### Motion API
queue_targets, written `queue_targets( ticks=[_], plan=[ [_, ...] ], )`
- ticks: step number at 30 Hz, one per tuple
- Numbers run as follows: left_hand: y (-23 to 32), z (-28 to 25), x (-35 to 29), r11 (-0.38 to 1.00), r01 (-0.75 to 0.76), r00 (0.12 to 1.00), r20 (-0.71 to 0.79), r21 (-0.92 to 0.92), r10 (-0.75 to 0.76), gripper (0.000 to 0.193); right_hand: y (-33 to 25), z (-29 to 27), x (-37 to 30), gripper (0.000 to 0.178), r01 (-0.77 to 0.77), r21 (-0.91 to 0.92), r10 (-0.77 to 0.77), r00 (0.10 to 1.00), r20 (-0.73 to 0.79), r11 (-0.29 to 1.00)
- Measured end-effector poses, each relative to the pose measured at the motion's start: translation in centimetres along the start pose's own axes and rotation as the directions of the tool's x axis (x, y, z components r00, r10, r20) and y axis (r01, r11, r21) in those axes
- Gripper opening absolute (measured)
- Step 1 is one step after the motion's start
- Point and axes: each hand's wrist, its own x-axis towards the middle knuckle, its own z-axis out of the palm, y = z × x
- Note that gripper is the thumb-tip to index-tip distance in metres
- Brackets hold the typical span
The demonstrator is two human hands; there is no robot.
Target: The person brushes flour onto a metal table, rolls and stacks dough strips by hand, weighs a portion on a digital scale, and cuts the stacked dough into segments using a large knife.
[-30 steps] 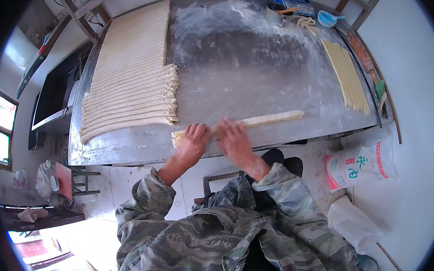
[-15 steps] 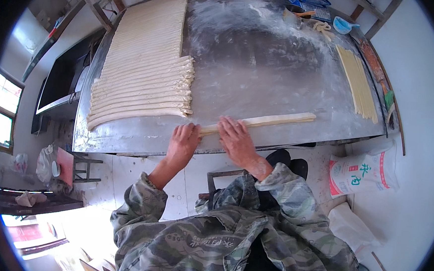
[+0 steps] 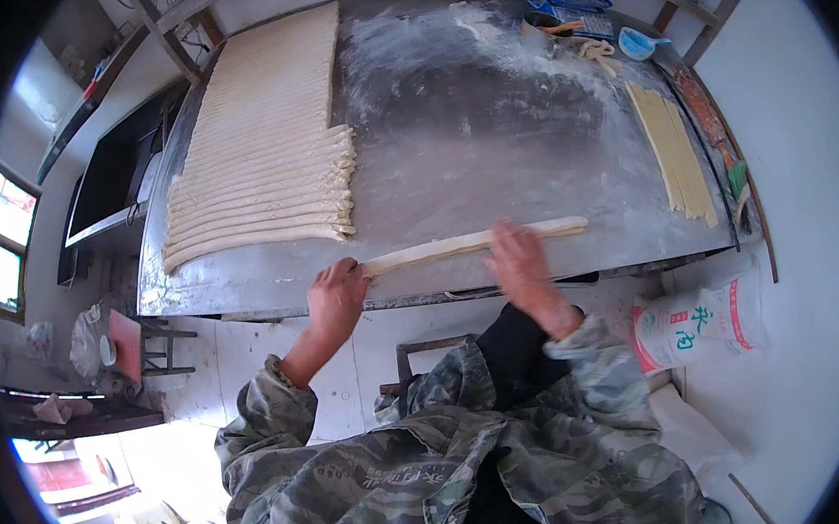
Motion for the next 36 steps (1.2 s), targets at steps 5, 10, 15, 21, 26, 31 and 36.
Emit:
queue_targets(
  ticks=[5, 10, 15, 21, 26, 31, 36],
  plan=[
    [0.4, -1.8, 5.6, 0.995, 0.099, 0.898, 0.431, -0.006, -0.087, 0.021, 7.9, -4.6, -0.9, 0.036, -0.112, -0.127, 0.133, 0.976, 0.172, 0.986],
    [2.0, -1.1, 7.8, 0.999, -0.047, 0.978, 0.203, -0.022, 0.051, 0.024, 11.5, -5.4, 0.4, 0.031, 0.029, -0.324, 0.053, 0.969, 0.241, 0.946],
    [4.0, 1.8, 11.8, 0.970, -0.201, 0.979, 0.053, 0.134, 0.195, 0.027, 14.1, -6.1, -1.7, 0.032, 0.083, -0.394, -0.119, 0.991, -0.069, 0.916],
    [0.6, 3.9, 10.3, 0.998, -0.064, 0.986, 0.156, 0.000, 0.063, 0.025, 14.5, -6.4, -2.7, 0.036, -0.159, -0.028, 0.159, 0.987, -0.007, 0.987],
    [0.6, 2.9, 10.8, 0.998, -0.064, 0.979, 0.193, -0.016, 0.066, 0.028, 14.5, -5.4, -2.0, 0.035, -0.151, 0.080, 0.153, 0.988, -0.018, 0.985],
    [-0.9, 3.5, 11.0, 0.998, -0.020, 0.985, 0.167, -0.065, 0.031, 0.026, 16.8, -5.3, -2.7, 0.035, -0.097, 0.021, 0.097, 0.995, 0.004, 0.995],
    [-0.5, 4.6, 12.0, 0.995, -0.050, 0.980, 0.187, -0.081, 0.065, 0.020, 18.3, -6.2, -3.2, 0.040, -0.176, 0.004, 0.176, 0.984, 0.030, 0.984]
  ],
)
